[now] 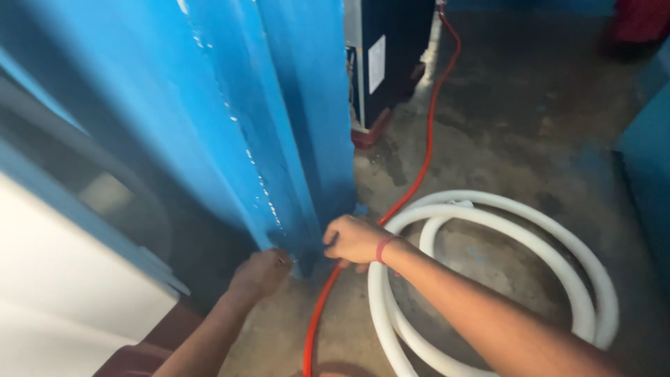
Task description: Connecting the white plastic drain hose to the outlet of a washing machine.
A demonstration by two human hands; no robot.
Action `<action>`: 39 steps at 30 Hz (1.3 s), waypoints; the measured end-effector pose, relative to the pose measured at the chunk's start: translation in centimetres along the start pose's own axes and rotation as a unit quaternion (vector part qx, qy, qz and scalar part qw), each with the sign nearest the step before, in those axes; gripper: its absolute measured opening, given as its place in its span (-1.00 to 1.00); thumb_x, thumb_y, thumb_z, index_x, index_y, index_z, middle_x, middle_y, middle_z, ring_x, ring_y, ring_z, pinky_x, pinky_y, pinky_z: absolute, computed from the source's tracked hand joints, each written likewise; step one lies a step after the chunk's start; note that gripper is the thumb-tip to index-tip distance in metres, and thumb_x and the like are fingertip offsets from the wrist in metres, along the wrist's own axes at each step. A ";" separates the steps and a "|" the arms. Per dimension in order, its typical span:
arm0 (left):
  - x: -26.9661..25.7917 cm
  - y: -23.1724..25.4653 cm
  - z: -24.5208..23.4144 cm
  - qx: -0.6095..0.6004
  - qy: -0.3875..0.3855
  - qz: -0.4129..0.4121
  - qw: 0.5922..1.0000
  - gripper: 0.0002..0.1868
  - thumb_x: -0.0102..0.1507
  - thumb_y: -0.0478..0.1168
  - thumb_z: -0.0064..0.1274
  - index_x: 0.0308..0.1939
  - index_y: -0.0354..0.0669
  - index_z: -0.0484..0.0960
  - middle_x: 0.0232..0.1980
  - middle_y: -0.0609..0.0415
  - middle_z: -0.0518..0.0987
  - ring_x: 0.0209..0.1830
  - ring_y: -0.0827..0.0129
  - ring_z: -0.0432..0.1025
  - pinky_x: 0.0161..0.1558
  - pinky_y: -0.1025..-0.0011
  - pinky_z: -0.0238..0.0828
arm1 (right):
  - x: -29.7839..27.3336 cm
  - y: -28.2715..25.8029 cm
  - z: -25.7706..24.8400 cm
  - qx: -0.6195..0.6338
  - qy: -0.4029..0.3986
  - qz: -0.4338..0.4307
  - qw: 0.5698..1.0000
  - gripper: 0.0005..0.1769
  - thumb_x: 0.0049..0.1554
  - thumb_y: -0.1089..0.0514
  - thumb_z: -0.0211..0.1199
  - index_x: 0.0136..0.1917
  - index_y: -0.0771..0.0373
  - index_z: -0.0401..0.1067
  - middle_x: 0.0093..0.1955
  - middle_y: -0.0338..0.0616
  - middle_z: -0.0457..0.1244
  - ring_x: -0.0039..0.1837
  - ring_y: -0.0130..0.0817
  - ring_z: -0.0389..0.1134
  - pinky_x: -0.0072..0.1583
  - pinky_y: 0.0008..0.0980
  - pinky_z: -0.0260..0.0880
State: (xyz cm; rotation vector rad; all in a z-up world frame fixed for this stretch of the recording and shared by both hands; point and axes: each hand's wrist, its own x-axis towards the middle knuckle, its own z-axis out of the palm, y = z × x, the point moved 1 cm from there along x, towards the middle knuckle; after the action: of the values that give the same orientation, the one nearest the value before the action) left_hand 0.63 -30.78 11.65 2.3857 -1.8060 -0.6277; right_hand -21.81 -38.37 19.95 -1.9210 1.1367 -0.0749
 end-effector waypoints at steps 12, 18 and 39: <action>-4.0 -0.1 -10.3 -0.175 0.251 -0.094 0.947 -0.63 0.31 0.02 0.06 0.15 0.06 0.63 0.10 -0.17 0.64 0.18 -0.09 0.48 0.19 0.06 0.41 | -1.3 -9.6 -1.6 0.142 0.051 -0.270 0.951 -0.57 0.20 -0.01 0.24 0.29 0.19 0.47 0.09 -0.15 0.42 0.08 -0.39 0.49 0.03 -0.33 0.49; -6.2 -0.8 -15.2 0.084 0.304 0.052 0.948 -0.73 0.25 -0.09 0.07 -0.04 -0.07 0.67 0.05 -0.09 0.62 0.11 -0.04 0.48 0.12 -0.03 0.36 | -1.5 -13.9 -0.1 0.172 0.071 -0.356 0.916 -0.53 0.24 0.01 0.23 0.33 0.27 0.41 0.22 -0.13 0.38 0.24 -0.40 0.42 0.21 -0.41 0.45; -22.2 0.6 -18.6 0.113 0.495 0.192 0.839 -0.80 0.07 -0.35 0.05 -0.23 -0.32 0.62 -0.15 -0.09 0.59 -0.06 0.07 0.48 -0.03 0.16 0.42 | 3.1 -23.0 9.3 0.405 0.005 -0.337 0.850 -0.36 0.26 -0.31 -0.03 0.30 0.19 0.44 0.22 -0.23 0.35 0.30 -0.40 0.29 0.31 -0.37 0.23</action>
State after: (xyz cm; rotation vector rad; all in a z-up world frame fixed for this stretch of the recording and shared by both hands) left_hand 2.09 -13.45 34.80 1.7363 -1.7378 0.7748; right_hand -0.15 -30.08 29.38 -1.4246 0.2667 -0.8154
